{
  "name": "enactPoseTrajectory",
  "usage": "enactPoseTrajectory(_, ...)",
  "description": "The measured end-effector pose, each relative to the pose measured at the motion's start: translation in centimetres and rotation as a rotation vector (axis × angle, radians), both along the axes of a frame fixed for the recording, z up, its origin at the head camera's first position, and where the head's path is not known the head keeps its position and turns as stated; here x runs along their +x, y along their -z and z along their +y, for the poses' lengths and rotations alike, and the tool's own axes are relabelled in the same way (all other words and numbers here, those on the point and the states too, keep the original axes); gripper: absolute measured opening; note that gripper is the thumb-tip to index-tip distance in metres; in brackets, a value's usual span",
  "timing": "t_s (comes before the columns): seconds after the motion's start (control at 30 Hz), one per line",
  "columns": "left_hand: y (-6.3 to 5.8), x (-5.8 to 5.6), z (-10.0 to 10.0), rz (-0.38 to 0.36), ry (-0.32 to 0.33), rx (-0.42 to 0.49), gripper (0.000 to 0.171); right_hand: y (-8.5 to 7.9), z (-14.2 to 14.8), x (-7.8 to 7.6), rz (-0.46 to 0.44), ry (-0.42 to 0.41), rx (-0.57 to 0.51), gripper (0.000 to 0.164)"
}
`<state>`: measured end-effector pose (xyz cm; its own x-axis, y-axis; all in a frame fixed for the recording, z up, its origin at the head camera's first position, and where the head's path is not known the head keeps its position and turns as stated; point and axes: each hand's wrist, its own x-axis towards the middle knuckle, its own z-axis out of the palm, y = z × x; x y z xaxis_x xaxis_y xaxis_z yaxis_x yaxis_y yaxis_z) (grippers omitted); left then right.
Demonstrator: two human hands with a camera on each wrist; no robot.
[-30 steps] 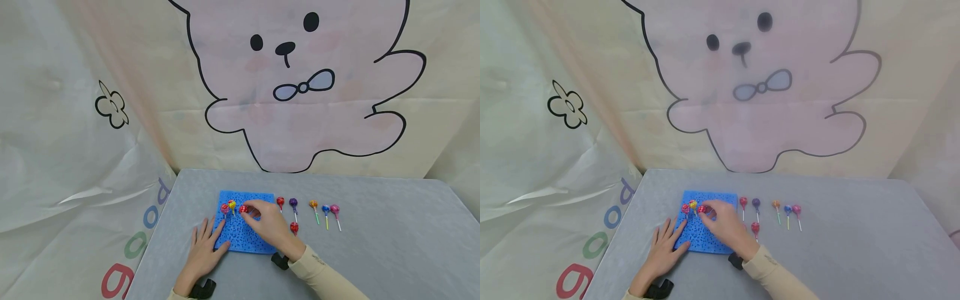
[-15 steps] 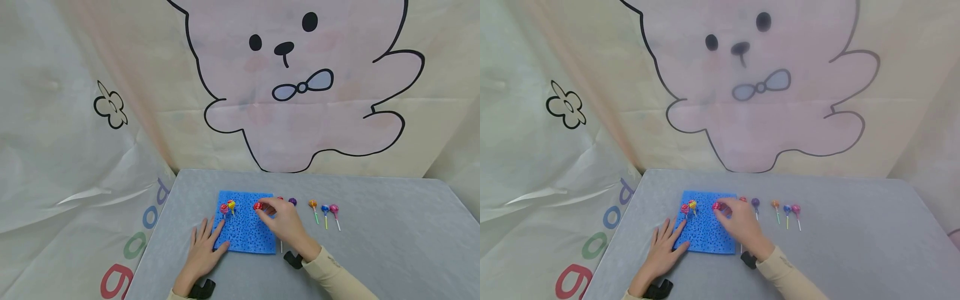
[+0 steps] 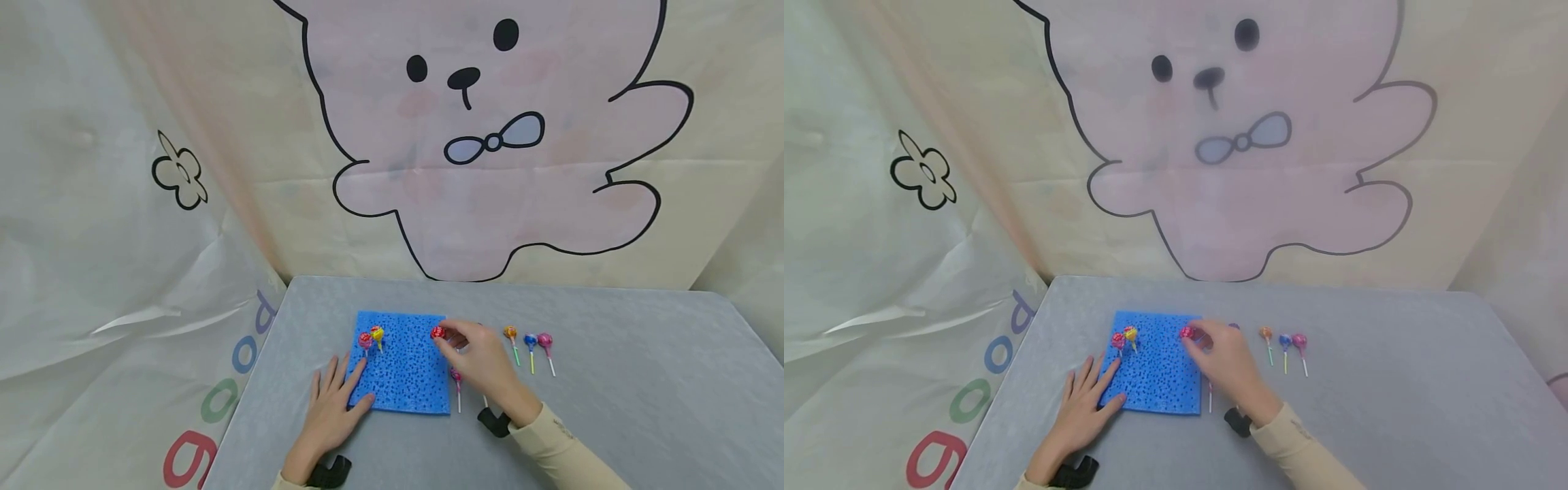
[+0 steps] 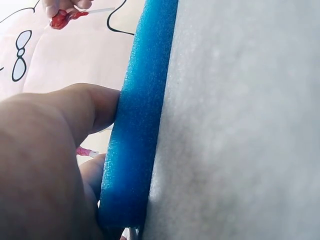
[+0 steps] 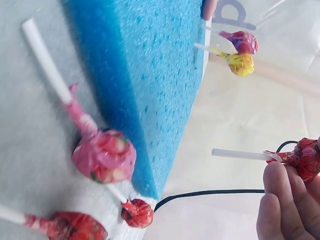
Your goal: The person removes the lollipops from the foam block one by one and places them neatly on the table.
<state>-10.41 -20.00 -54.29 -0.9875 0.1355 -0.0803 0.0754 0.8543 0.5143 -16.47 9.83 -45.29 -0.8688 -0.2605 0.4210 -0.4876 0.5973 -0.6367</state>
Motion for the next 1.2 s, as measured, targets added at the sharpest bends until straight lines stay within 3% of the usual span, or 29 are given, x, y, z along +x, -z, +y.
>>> enactPoseTrajectory(0.67, -0.2, 0.0, 0.1, 0.012, 0.004, 0.008, 0.074, 0.1, 2.4, -0.3, 0.037, 0.049, -0.005, 0.024)
enactPoseTrajectory(1.2, -0.1, 0.1, 0.0, 0.010, 0.002, -0.003, 0.075, 0.2, 5.1, 0.1, -0.054, 0.162, 0.009, 0.029)
